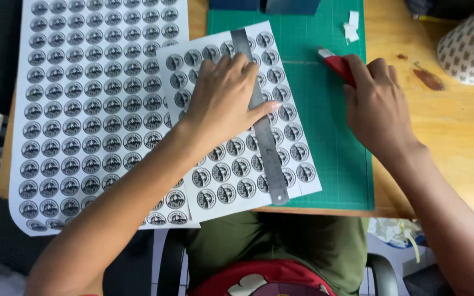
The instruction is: The person uses a metal ruler and a red utility knife to cut individual circular stickers from a printed sheet on a green cutting mat. They align the ruler, slice along the edge, and place the cut stickers into a blue box. The person also cuts a strip of stickers from the sheet.
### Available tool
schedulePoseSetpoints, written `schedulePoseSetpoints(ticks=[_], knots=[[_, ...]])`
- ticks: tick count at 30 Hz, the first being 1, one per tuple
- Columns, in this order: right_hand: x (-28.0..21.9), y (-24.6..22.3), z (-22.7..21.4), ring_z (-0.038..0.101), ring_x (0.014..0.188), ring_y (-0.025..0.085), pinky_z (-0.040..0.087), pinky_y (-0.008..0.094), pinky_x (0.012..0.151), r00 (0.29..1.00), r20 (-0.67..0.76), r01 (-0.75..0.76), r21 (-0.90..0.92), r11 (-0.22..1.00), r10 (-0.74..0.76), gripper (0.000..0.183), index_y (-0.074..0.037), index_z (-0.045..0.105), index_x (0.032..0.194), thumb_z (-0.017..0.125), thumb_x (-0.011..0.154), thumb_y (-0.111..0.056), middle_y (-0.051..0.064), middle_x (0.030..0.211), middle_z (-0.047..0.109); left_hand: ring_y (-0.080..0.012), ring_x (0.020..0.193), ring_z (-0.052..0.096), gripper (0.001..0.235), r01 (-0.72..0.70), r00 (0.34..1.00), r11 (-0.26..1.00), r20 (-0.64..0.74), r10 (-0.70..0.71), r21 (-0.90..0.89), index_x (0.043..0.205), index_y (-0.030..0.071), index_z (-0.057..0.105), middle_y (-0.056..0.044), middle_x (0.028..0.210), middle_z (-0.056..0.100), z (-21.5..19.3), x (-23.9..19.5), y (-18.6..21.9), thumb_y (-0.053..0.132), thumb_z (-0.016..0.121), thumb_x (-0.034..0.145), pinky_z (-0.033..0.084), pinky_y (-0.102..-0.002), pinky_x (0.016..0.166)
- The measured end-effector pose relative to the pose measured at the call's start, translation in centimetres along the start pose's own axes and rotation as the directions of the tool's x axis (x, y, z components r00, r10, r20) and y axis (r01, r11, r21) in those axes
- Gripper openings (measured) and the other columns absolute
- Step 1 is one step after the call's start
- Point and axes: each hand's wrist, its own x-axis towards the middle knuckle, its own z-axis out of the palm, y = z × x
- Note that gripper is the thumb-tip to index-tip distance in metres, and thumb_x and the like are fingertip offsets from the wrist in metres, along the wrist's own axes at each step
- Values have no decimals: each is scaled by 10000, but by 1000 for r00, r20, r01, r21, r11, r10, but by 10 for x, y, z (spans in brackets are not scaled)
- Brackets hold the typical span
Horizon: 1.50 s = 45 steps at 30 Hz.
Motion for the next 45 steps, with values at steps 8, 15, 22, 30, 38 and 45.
schedulePoseSetpoints(ticks=[8,15,22,30,38,45], knots=[[38,2,13,580,1026,514,504,610,845,999,-42,20,-158,987,-27,420,-58,664,1486,705,1073,-121,261,1240,606,-299,1051,687,498,7,982,998,-187,-17,-59,1294,42,752,-156,1266,690,25,19,-27,444,835,1013,615,-488,831],[111,-45,32,752,1150,447,646,529,858,979,-98,202,325,924,-179,493,-18,700,1536,670,1052,69,195,1237,755,-380,1073,661,602,23,985,952,-158,-74,-304,1436,-28,735,-262,1406,629,13,19,-30,356,757,973,542,-523,797],[143,-62,46,710,1211,497,630,600,895,966,-42,258,223,940,-255,579,-12,656,1567,637,994,72,231,1324,758,-399,1073,669,631,32,984,941,-152,-88,-336,1433,-19,742,-264,1479,639,15,19,-34,370,783,938,559,-543,774],[150,-64,54,669,1218,464,634,580,907,974,-124,224,349,910,-192,652,-9,650,1604,704,963,98,196,1308,668,-380,1052,652,638,40,984,946,-154,-94,-323,1432,-10,745,-264,1478,636,15,19,-33,374,794,925,552,-545,786],[134,-85,27,720,1052,263,641,354,854,997,-6,-48,729,683,77,750,-116,485,1722,730,1041,76,168,1448,571,-373,1099,643,638,39,979,957,-179,-94,-286,1450,4,718,-229,1514,632,18,17,-33,414,793,967,555,-539,840],[93,-80,5,724,621,194,653,325,653,913,351,-408,746,526,211,969,-135,332,1817,817,985,-33,108,1002,734,-371,1159,630,601,41,978,970,-190,-89,-241,1462,48,675,-185,1566,623,18,15,-33,442,783,1020,555,-538,877]])
